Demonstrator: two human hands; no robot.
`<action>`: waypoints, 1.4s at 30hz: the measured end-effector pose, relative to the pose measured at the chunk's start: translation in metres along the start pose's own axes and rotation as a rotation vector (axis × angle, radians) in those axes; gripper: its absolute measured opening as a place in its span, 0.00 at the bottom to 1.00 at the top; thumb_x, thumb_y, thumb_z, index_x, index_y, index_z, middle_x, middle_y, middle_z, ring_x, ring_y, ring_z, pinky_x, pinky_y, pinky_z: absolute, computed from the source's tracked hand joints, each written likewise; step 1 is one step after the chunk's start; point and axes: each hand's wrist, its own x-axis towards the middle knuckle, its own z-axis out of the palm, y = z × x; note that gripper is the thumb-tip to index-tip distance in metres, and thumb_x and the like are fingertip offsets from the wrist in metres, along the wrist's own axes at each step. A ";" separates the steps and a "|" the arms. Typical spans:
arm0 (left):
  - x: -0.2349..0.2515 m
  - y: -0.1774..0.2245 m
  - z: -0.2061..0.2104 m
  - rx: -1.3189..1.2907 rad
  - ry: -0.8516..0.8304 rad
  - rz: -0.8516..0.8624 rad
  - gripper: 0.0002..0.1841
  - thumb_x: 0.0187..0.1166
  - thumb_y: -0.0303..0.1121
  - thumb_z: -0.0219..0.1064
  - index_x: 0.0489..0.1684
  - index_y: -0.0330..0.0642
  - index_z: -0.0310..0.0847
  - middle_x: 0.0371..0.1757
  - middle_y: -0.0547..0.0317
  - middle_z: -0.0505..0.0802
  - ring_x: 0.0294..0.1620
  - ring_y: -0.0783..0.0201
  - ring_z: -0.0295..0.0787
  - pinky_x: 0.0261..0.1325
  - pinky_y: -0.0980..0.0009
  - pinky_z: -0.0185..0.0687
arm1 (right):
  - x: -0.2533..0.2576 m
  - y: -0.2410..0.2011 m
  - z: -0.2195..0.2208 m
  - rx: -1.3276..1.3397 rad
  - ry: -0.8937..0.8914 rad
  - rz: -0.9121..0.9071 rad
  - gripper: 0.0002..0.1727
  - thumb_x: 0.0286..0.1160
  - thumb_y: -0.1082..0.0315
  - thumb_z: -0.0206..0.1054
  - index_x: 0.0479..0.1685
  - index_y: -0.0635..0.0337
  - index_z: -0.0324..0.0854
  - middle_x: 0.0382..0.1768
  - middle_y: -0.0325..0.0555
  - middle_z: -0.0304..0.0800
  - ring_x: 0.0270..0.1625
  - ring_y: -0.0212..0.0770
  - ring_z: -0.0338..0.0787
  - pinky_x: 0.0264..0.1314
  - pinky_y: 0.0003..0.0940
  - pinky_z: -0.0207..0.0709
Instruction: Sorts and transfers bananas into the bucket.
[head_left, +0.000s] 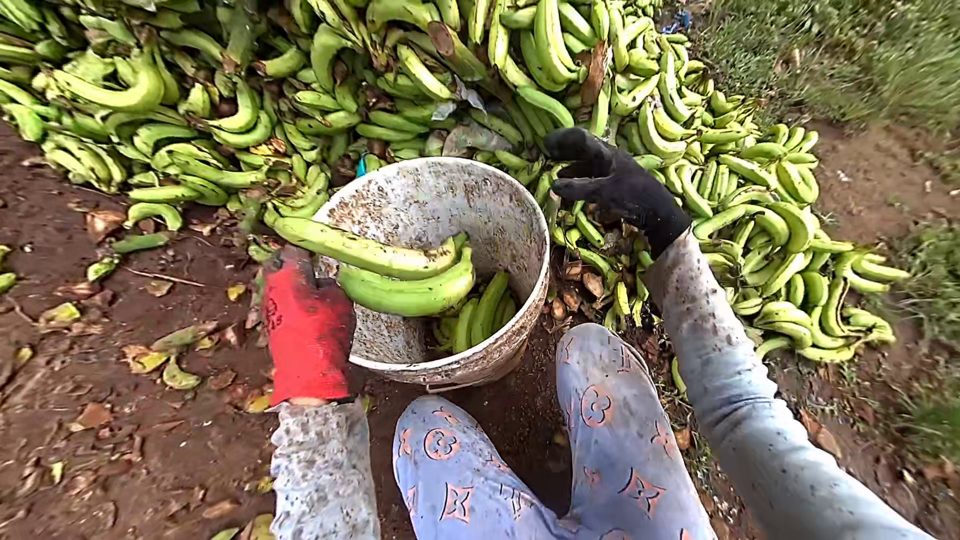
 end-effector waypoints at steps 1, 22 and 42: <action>0.002 -0.006 0.000 0.001 0.001 0.012 0.28 0.83 0.22 0.55 0.85 0.44 0.69 0.80 0.27 0.75 0.78 0.25 0.72 0.72 0.22 0.65 | 0.001 0.052 0.010 -0.071 0.178 0.148 0.30 0.76 0.64 0.74 0.79 0.56 0.75 0.73 0.50 0.84 0.67 0.42 0.89 0.68 0.41 0.85; 0.007 -0.044 0.004 0.105 -0.014 -0.006 0.32 0.81 0.20 0.53 0.86 0.56 0.69 0.76 0.33 0.81 0.71 0.32 0.81 0.66 0.28 0.72 | -0.074 0.187 0.091 -0.326 0.428 0.554 0.22 0.90 0.63 0.57 0.77 0.64 0.70 0.51 0.71 0.89 0.54 0.71 0.89 0.58 0.72 0.79; 0.006 -0.021 0.002 0.108 -0.002 -0.032 0.31 0.82 0.18 0.54 0.87 0.53 0.67 0.77 0.30 0.80 0.75 0.29 0.78 0.71 0.25 0.68 | -0.041 0.288 0.071 -0.691 -0.035 0.724 0.30 0.81 0.61 0.66 0.82 0.61 0.71 0.76 0.70 0.77 0.77 0.73 0.77 0.73 0.77 0.69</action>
